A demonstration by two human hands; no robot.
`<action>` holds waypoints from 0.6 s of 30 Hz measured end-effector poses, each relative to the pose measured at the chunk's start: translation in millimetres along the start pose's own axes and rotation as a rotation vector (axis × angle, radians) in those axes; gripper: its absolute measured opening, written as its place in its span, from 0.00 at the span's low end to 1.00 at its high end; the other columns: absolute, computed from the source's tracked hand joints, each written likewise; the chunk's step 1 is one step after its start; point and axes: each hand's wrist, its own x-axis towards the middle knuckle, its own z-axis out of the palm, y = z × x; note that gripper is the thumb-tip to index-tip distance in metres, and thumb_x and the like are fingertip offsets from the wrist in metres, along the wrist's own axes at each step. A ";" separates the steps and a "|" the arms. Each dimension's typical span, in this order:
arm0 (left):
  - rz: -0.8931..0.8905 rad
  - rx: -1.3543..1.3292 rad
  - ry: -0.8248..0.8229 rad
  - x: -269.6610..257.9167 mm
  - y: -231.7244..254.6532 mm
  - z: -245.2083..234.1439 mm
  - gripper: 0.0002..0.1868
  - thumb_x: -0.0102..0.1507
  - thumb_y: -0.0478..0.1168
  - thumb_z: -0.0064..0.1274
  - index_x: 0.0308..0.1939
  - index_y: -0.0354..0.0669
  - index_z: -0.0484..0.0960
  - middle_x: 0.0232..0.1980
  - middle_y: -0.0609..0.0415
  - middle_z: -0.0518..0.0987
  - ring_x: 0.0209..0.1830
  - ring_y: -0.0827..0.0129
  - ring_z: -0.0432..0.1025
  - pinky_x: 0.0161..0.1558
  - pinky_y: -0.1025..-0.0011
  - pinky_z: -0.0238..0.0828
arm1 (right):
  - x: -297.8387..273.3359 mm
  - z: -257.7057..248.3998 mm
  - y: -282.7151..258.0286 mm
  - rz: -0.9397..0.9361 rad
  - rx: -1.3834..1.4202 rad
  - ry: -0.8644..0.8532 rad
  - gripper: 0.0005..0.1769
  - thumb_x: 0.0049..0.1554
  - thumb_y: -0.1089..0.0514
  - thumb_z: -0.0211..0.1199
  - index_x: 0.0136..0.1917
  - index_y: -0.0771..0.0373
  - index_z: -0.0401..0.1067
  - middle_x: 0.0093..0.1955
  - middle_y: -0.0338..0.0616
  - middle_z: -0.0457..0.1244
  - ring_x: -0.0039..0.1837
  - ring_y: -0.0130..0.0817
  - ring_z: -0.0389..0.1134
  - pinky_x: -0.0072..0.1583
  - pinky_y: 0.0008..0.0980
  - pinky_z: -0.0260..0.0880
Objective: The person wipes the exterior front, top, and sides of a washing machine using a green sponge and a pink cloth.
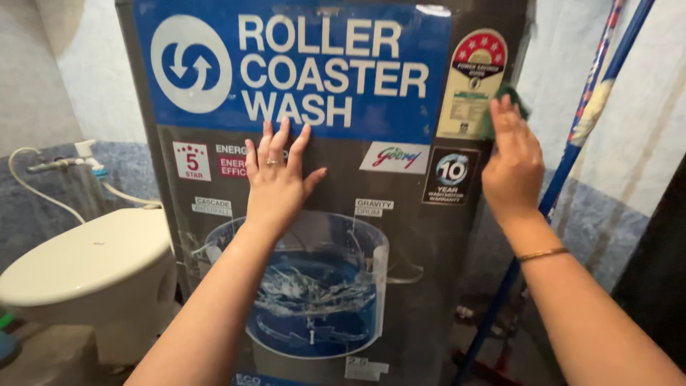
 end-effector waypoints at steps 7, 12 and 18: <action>-0.005 0.030 0.015 -1.4 1.7 1.2 0.43 0.62 0.62 0.60 0.77 0.54 0.63 0.79 0.48 0.57 0.81 0.49 0.49 0.75 0.40 0.41 | -71.9 -9.6 -13.4 -0.265 -0.031 -0.226 0.26 0.57 0.70 0.53 0.69 0.62 0.70 0.68 0.50 0.64 0.70 0.50 0.66 0.70 0.45 0.66; -0.004 0.015 0.009 -2.1 2.3 -1.1 0.43 0.63 0.61 0.59 0.77 0.53 0.63 0.78 0.48 0.58 0.81 0.49 0.49 0.76 0.39 0.42 | -26.8 -4.5 -0.9 0.010 -0.007 -0.044 0.38 0.52 0.77 0.46 0.74 0.66 0.67 0.75 0.55 0.62 0.77 0.52 0.61 0.75 0.44 0.62; -0.006 0.016 0.008 -2.7 3.6 -1.4 0.43 0.62 0.61 0.59 0.77 0.54 0.63 0.78 0.48 0.58 0.81 0.49 0.49 0.75 0.39 0.43 | -35.7 0.0 -22.3 -0.200 0.045 -0.149 0.32 0.54 0.76 0.51 0.70 0.63 0.69 0.71 0.48 0.64 0.75 0.48 0.63 0.74 0.45 0.62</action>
